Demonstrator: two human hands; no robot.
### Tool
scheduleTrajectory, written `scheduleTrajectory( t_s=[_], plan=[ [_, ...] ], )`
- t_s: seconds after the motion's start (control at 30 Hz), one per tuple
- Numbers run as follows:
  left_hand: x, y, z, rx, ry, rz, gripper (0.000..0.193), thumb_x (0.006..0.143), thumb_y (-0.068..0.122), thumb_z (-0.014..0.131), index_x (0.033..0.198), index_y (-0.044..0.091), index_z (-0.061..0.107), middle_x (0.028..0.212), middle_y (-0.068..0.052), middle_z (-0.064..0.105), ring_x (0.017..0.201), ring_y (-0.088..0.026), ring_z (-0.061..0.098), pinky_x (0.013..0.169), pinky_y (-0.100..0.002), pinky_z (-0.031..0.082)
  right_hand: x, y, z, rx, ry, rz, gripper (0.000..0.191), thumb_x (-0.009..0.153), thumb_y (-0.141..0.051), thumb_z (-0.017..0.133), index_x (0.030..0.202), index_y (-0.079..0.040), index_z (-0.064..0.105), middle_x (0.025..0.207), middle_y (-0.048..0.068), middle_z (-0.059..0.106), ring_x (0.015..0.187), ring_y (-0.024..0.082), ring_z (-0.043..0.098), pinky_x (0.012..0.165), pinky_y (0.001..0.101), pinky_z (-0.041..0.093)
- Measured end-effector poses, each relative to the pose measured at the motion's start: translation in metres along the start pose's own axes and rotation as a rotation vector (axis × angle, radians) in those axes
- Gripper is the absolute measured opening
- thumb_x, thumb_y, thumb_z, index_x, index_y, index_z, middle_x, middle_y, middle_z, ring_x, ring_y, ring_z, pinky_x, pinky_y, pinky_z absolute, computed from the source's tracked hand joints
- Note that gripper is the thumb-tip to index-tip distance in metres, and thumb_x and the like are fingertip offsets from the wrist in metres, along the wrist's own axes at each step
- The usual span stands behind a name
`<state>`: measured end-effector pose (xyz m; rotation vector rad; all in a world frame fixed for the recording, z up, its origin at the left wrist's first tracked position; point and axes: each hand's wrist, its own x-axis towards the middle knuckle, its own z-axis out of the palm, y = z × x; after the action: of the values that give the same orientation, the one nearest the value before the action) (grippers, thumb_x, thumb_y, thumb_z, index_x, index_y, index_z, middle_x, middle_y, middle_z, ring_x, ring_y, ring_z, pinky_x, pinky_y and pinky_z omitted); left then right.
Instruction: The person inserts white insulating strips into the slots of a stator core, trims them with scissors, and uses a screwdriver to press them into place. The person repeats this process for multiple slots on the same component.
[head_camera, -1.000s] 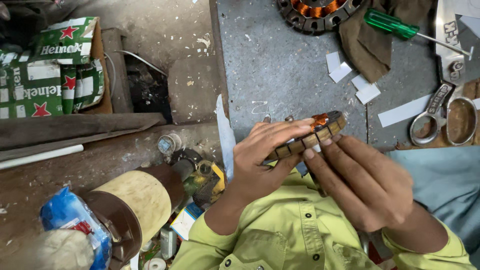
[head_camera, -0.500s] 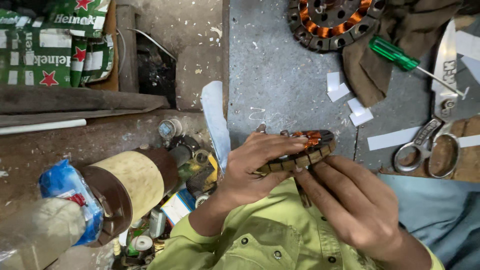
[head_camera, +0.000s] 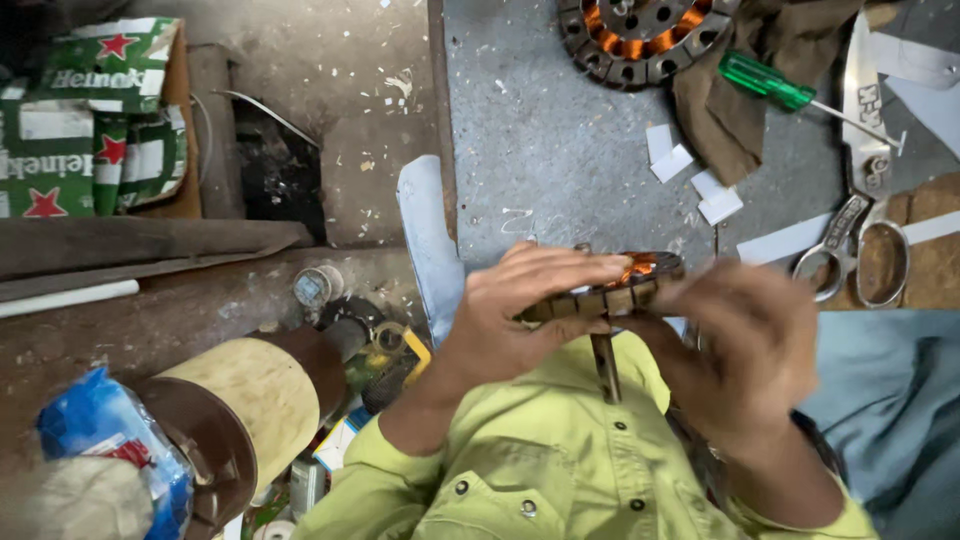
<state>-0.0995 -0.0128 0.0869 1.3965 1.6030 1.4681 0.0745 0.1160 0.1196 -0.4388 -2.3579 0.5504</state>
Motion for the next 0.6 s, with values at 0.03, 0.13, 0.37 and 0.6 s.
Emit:
scheduleTrajectory(
  t_s=[0.03,0.13,0.37,0.6],
  plan=[
    [-0.001,-0.003,-0.003,0.003,-0.018,0.013,0.045,0.090,0.017,0.086,0.131,0.010,0.071,0.128,-0.001,0.074,0.122,-0.019,0.073,0.110,-0.034,0.053,-0.003,0.000,0.009,0.017,0.035,0.076,0.047,0.078,-0.017,0.085,0.115,0.003,0.063,0.113,0.021,0.066,0.107,0.038,0.064,0.096,0.0456,0.052],
    [-0.008,-0.007,-0.006,0.023,0.003,0.069,0.061,0.078,0.023,0.092,0.132,0.008,0.068,0.128,-0.002,0.074,0.118,-0.019,0.071,0.106,-0.034,0.052,-0.015,0.000,0.032,0.288,0.058,0.180,0.048,0.088,-0.024,0.081,0.122,0.002,0.058,0.119,0.020,0.067,0.116,0.037,0.067,0.109,0.0456,0.051],
    [-0.027,-0.020,0.002,0.014,0.077,0.270,0.072,0.082,0.025,0.094,0.141,0.011,0.056,0.129,0.000,0.073,0.115,-0.014,0.072,0.097,-0.031,0.051,-0.050,-0.001,0.053,0.398,0.141,0.099,0.026,0.100,-0.020,0.068,0.115,-0.001,0.059,0.116,0.017,0.068,0.111,0.029,0.069,0.118,0.0456,0.048],
    [-0.037,-0.028,0.004,0.024,0.051,0.271,0.068,0.082,0.026,0.094,0.137,0.012,0.057,0.127,0.001,0.073,0.113,-0.013,0.074,0.092,-0.031,0.050,-0.062,-0.004,0.057,0.371,0.151,0.116,0.015,0.102,-0.005,0.071,0.110,-0.003,0.058,0.114,0.015,0.070,0.111,0.029,0.070,0.122,0.0459,0.045]
  ],
)
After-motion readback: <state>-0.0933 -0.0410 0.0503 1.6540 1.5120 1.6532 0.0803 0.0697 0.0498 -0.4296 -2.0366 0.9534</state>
